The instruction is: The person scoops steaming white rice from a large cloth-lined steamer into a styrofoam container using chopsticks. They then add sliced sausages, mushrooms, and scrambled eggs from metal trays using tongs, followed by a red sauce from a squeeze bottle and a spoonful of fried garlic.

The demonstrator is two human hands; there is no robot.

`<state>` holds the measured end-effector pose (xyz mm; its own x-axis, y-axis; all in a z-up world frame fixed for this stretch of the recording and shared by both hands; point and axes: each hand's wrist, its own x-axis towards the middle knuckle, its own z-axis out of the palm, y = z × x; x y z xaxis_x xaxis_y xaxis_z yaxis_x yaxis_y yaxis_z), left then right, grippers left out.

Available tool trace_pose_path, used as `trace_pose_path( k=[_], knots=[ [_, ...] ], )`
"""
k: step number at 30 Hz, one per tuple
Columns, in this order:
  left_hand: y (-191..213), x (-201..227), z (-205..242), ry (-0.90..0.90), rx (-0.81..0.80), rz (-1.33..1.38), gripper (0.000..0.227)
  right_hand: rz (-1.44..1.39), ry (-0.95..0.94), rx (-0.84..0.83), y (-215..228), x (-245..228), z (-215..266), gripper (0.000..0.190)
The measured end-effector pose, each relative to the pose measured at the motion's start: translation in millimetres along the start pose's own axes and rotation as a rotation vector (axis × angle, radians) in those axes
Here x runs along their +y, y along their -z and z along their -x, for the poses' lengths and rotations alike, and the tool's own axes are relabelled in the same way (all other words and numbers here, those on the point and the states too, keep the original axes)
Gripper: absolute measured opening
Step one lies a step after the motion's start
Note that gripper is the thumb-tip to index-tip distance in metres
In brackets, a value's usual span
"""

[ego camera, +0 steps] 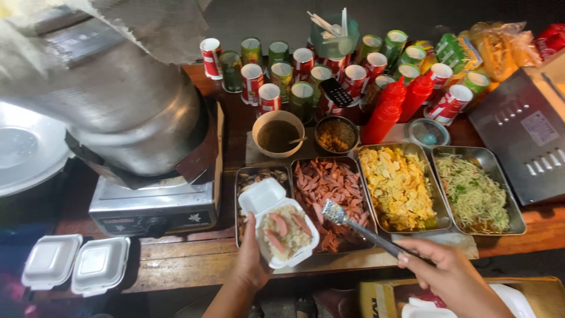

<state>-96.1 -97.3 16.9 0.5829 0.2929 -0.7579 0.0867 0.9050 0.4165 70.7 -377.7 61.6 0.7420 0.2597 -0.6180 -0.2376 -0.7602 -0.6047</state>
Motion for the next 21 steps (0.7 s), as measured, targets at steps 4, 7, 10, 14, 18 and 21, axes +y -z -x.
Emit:
trace_pose_path(
  k=[4, 7, 10, 14, 18, 21],
  knots=[
    [-1.7, -2.4, -6.1, 0.017, -0.058, -0.028, 0.085, 0.166, -0.017, -0.15, -9.8, -18.0, 20.0, 0.043],
    [-1.1, -6.4, -12.6, 0.033, -0.04, 0.053, 0.079, 0.493, 0.048, -0.145, -21.9, -29.1, 21.9, 0.04],
    [5.8, -5.1, -8.9, 0.026, -0.056, 0.07, 0.079, 0.449, 0.117, -0.115, -15.4, -24.3, 21.4, 0.039],
    [29.0, -10.9, -2.2, 0.059, -0.034, -0.004, 0.082, 0.367, 0.149, -0.055, 9.4, -17.3, 0.8, 0.044],
    [38.7, -4.0, 39.7, 0.023, -0.042, 0.049, 0.084, 0.579, 0.147, 0.002, -4.7, -35.9, -10.2, 0.04],
    [44.4, 0.0, 70.1, 0.023, -0.039, 0.127, 0.089, 0.626, 0.162, -0.076, -29.9, -53.2, -16.7, 0.041]
  ],
)
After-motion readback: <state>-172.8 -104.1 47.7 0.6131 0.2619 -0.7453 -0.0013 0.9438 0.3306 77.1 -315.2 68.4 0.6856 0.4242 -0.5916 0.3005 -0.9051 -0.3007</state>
